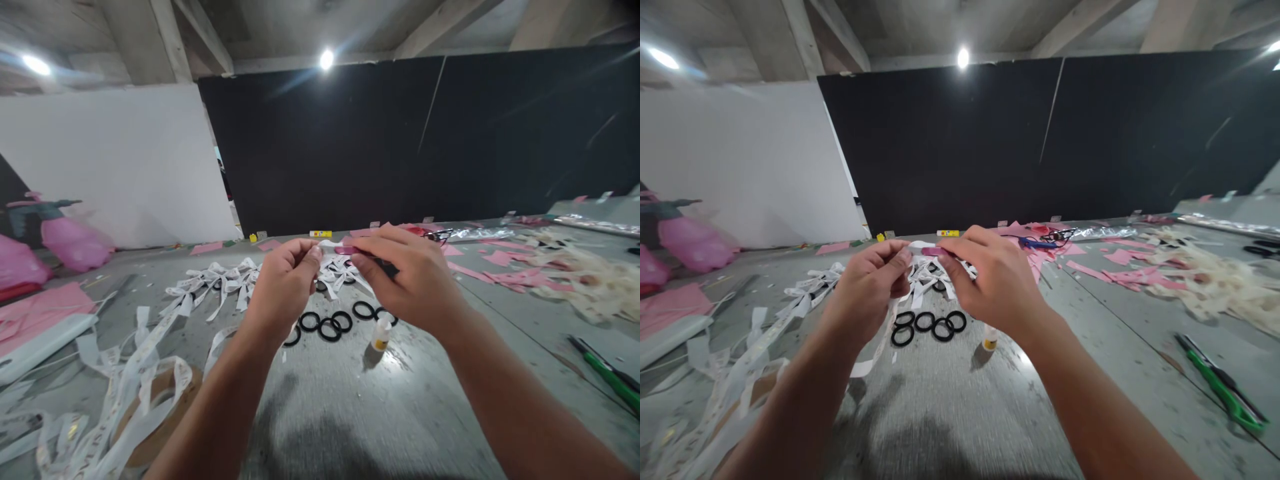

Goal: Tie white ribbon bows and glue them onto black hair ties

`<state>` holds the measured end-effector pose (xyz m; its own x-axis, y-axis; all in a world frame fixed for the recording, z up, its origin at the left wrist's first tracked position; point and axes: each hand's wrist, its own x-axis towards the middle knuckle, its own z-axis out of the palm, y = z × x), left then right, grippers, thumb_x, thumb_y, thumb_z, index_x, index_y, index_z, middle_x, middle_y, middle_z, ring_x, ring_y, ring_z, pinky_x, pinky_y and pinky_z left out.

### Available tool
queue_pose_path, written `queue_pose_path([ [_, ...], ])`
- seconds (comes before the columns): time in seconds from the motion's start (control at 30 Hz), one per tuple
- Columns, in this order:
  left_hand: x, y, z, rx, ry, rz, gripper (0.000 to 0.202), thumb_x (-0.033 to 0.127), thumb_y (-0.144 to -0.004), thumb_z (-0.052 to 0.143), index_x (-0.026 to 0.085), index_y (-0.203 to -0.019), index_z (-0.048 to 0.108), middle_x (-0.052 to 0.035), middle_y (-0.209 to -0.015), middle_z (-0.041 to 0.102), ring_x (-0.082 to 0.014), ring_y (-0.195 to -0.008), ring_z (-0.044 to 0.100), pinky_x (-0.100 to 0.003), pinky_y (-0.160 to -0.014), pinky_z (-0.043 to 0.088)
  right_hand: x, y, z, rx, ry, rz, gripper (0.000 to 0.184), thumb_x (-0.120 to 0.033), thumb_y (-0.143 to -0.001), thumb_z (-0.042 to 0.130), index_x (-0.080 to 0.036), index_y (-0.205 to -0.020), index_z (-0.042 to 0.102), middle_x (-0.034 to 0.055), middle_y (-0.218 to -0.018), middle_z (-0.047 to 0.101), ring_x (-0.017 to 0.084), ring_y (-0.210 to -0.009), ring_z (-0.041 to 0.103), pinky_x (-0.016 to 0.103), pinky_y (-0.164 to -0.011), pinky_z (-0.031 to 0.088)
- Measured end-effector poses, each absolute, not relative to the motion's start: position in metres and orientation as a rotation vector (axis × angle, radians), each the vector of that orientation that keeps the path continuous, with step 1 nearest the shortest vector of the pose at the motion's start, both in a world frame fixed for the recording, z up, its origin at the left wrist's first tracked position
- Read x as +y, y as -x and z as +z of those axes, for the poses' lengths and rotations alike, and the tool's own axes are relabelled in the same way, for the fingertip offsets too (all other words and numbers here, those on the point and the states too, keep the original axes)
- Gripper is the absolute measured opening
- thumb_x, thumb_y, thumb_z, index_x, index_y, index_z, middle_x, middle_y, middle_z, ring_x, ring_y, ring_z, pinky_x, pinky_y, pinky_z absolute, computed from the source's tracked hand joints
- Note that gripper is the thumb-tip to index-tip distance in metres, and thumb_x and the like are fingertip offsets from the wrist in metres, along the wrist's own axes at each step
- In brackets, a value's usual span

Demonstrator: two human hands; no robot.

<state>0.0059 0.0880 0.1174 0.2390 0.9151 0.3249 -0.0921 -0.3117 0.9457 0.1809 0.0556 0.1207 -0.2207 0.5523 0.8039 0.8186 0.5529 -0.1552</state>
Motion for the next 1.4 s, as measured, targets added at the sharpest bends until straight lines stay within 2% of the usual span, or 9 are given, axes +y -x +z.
queue_pose_path([
  [0.43,0.089,-0.006,0.119,0.798,-1.529,1.250,0.012,0.027,-0.083,0.059,0.017,-0.078,0.062,0.0043,-0.053,0.046,-0.0068,-0.046,0.038,-0.019,-0.045,0.029,0.061,-0.182,0.115,-1.931,1.128,-0.396,0.025,-0.030,-0.093,0.050,-0.020,-0.103,0.071,0.0092,-0.095,0.070,0.021,-0.081,0.064,0.036,-0.070,0.050],
  [0.67,0.087,-0.004,0.121,0.812,-1.586,1.228,0.015,0.028,-0.085,0.057,0.017,-0.076,0.060,0.0044,-0.054,0.042,-0.0072,-0.046,0.036,-0.020,-0.045,0.027,0.060,-0.182,0.116,-1.920,1.132,-0.396,0.024,-0.030,-0.093,0.052,-0.018,-0.102,0.071,0.0091,-0.094,0.069,0.020,-0.081,0.064,0.035,-0.071,0.049],
  [0.93,0.086,-0.002,0.122,0.839,-1.631,1.212,0.016,0.031,-0.085,0.058,0.017,-0.079,0.063,0.0047,-0.054,0.041,-0.0080,-0.046,0.034,-0.021,-0.045,0.025,0.060,-0.183,0.116,-1.881,1.154,-0.431,0.023,-0.029,-0.093,0.051,-0.022,-0.102,0.071,0.0080,-0.092,0.070,0.021,-0.079,0.064,0.035,-0.068,0.050],
  [1.1,0.086,-0.002,0.121,0.851,-1.616,1.258,0.016,0.032,-0.084,0.059,0.017,-0.082,0.065,0.0044,-0.055,0.042,-0.0085,-0.048,0.036,-0.022,-0.046,0.027,0.060,-0.191,0.120,-1.794,1.155,-0.506,0.024,-0.028,-0.093,0.051,-0.020,-0.102,0.071,0.0089,-0.088,0.069,0.021,-0.078,0.064,0.035,-0.068,0.049],
  [1.4,0.087,-0.002,0.121,0.835,-1.603,1.251,0.014,0.029,-0.083,0.058,0.017,-0.079,0.064,0.0035,-0.057,0.043,-0.0082,-0.049,0.036,-0.021,-0.047,0.028,0.056,-0.183,0.121,-1.964,1.109,-0.444,0.024,-0.030,-0.093,0.051,-0.019,-0.101,0.071,0.0087,-0.093,0.070,0.021,-0.081,0.064,0.035,-0.071,0.049],
])
